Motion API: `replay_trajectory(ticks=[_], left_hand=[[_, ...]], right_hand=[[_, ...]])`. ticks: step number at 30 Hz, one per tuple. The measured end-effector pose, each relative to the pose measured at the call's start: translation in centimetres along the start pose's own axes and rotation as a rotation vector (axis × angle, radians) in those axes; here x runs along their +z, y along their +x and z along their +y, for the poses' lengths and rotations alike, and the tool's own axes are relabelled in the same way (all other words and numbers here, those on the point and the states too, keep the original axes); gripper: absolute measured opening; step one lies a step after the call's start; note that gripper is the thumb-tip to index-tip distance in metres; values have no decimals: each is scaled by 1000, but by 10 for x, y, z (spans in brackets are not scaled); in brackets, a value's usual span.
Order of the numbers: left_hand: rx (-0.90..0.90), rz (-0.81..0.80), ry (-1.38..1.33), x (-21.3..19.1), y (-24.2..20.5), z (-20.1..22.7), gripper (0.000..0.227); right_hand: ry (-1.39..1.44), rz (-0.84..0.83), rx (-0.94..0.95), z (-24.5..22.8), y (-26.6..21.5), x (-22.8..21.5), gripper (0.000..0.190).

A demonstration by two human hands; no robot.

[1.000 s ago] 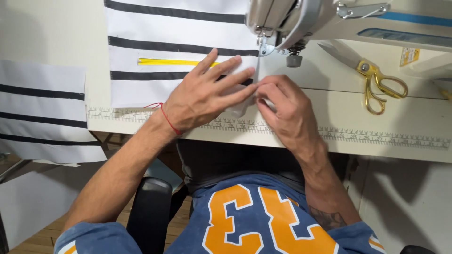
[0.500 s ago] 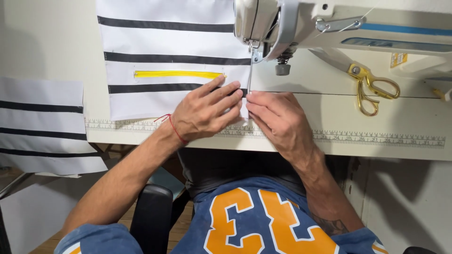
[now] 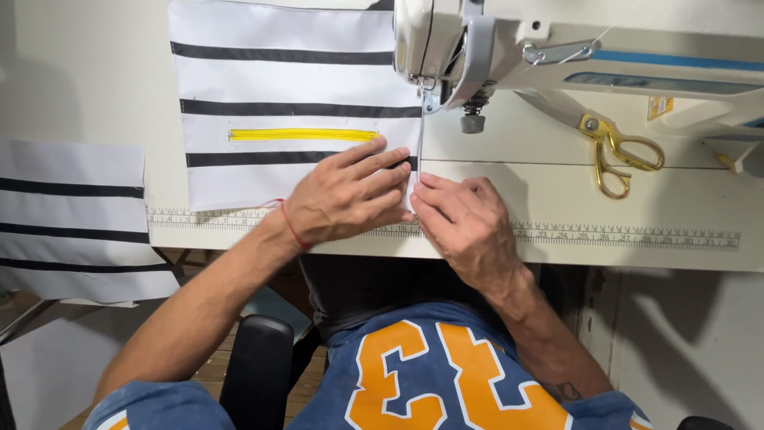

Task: Assembling and aligning fabric components for sewing at a workshop station

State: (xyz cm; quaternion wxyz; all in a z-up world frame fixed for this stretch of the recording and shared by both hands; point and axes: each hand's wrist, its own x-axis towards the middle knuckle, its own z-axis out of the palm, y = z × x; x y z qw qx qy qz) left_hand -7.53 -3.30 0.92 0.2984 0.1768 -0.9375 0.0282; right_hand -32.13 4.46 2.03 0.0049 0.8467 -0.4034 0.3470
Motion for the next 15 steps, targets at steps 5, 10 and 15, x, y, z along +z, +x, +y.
replay_trajectory(ticks=[5,10,15], left_hand=[[-50,-261,-90,-25,3,-22,81],[-15,-287,-81,-18,2,-24,85],[99,-329,-21,-21,-1,-34,100]], right_hand=[[-76,32,-28,-3,-3,5,11],[-144,18,17,-20,2,-3,15],[-178,-231,0,-22,-4,-29,23]])
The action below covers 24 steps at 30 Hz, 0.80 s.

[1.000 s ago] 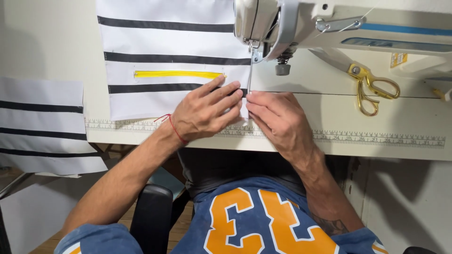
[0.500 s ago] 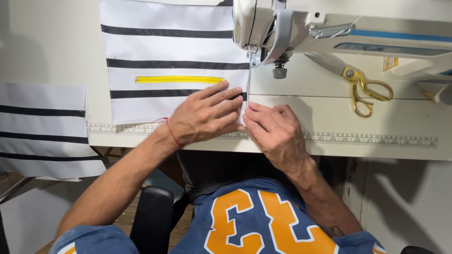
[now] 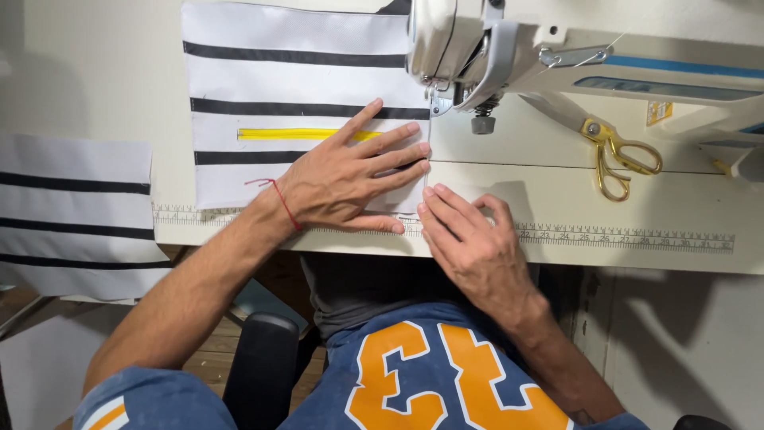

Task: Assembling and aligning fabric components for sewing at a workshop station

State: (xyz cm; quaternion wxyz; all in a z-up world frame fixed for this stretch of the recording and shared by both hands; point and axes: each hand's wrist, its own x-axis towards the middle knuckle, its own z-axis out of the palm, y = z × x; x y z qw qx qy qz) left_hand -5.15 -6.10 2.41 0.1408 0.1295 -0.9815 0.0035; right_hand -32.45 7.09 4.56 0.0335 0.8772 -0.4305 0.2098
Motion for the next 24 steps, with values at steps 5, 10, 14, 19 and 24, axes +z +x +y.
replay_trajectory(ticks=[5,10,14,19,24], left_hand=[[-34,-40,-158,8,-1,-7,79],[-142,-1,-353,1,6,-8,38],[-332,-6,-269,29,10,-3,36],[-319,42,-32,39,15,6,40],[-253,-152,26,23,15,7,46]], right_hand=[[358,-5,-33,41,12,-3,31],[106,88,-243,43,41,3,7],[37,119,-223,44,26,27,23],[-59,74,-93,25,17,25,13],[-70,48,-75,9,18,10,15]])
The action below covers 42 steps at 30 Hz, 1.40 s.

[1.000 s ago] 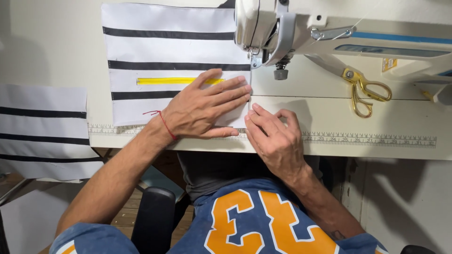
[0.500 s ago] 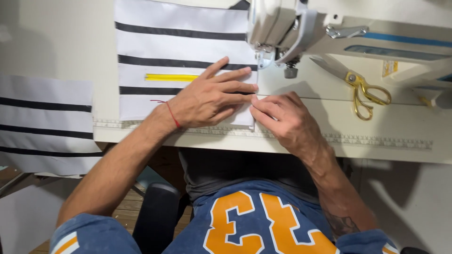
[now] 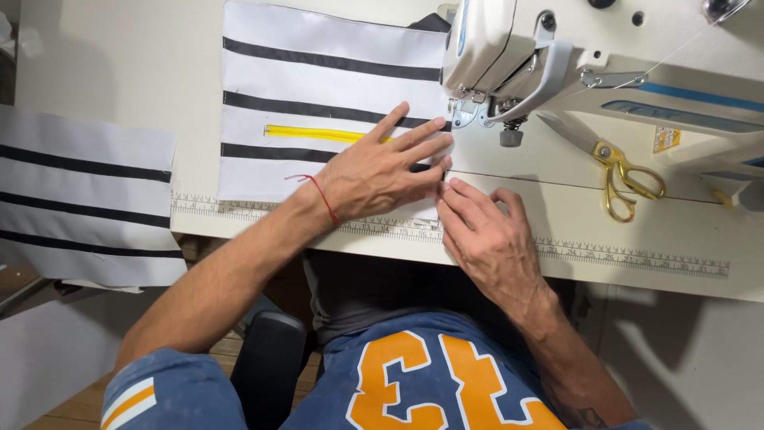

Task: Assembling and aligning fabric components for sewing at a workshop station

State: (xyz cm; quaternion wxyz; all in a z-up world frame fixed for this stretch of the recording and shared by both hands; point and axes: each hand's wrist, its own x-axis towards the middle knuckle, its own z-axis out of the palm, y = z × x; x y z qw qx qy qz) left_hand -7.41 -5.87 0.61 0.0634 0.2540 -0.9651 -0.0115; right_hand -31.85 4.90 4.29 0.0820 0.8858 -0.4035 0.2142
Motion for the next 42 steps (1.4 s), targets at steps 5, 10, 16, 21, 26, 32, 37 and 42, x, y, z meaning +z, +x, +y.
replay_trajectory(ticks=[5,10,16,21,26,32,37,42], left_hand=[[95,-37,6,-10,0,-15,56],[77,-19,-47,-15,-1,-20,66],[100,92,-79,-6,0,-28,69],[109,134,-83,2,3,-37,73],[124,120,-99,9,8,-45,73],[152,178,-46,10,12,-57,75],[294,294,-87,1,14,-67,77],[294,279,-51,-8,21,-73,74]], right_hand=[[-44,-72,3,0,-7,-6,26],[-48,-151,28,-3,-11,-3,33],[-95,-151,50,-5,-10,-1,37],[-118,-154,60,-5,-6,3,38],[-143,-162,80,1,-3,7,39],[-195,-159,66,5,6,8,36],[-375,-201,19,6,22,-5,42],[-353,-181,21,11,28,-3,40]])
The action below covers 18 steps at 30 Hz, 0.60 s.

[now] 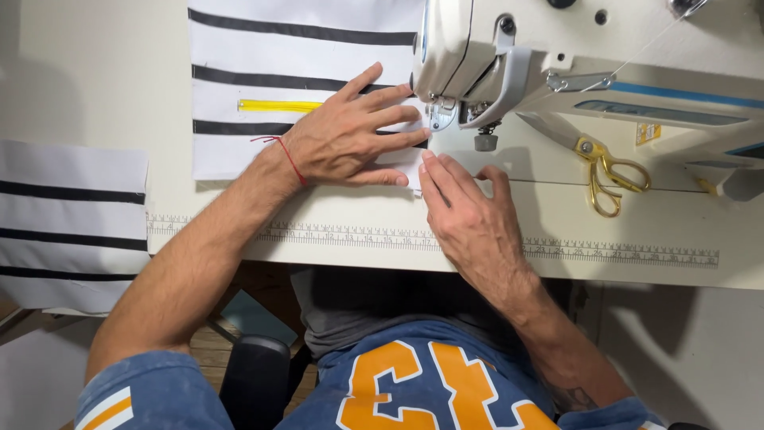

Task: Assembling and aligning fabric components for sewing at a workshop station

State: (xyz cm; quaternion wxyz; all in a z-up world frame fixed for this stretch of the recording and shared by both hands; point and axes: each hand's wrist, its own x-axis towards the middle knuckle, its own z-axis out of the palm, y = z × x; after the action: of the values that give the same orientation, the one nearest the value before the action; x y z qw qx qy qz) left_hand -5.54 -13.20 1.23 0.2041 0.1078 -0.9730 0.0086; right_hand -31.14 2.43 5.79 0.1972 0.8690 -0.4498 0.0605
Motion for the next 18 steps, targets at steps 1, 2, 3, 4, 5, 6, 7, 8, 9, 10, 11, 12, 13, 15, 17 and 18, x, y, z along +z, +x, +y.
replay_trajectory(ticks=[1,2,3,4,5,6,7,8,9,10,11,12,13,15,17,18], left_hand=[[0,-1,2,-2,2,-3,73],[1,0,0,-3,3,-4,73],[2,2,-13,-4,4,-6,72],[2,3,-25,-5,5,-8,72],[3,4,-26,-2,4,-10,72],[0,-23,2,1,3,-12,75],[-3,-50,30,3,2,-13,79],[-5,-49,31,5,2,-13,79],[24,-32,105,7,1,-12,71],[52,-14,181,9,0,-11,64],[48,-13,184,10,-2,-1,64],[-3,-49,161,11,-2,6,59],[-55,-85,138,13,-2,14,54],[-67,-6,81,5,-2,19,48],[-97,64,20,3,-6,21,42],[-88,37,2,4,-8,19,44]], right_hand=[[1,10,0,1,2,1,39],[0,8,1,2,3,1,39],[0,14,2,3,4,2,39],[0,19,4,4,6,3,38],[-1,18,5,4,7,3,38],[-9,19,11,4,8,4,40],[-18,19,16,4,9,4,42],[-18,19,14,4,9,7,42],[-1,25,32,3,10,10,42],[16,32,48,4,10,13,41],[15,34,43,4,10,14,41],[20,40,48,5,11,15,40],[25,46,52,6,11,16,38],[24,58,44,9,13,15,38],[38,67,25,11,10,16,38],[74,59,9,14,8,19,40]])
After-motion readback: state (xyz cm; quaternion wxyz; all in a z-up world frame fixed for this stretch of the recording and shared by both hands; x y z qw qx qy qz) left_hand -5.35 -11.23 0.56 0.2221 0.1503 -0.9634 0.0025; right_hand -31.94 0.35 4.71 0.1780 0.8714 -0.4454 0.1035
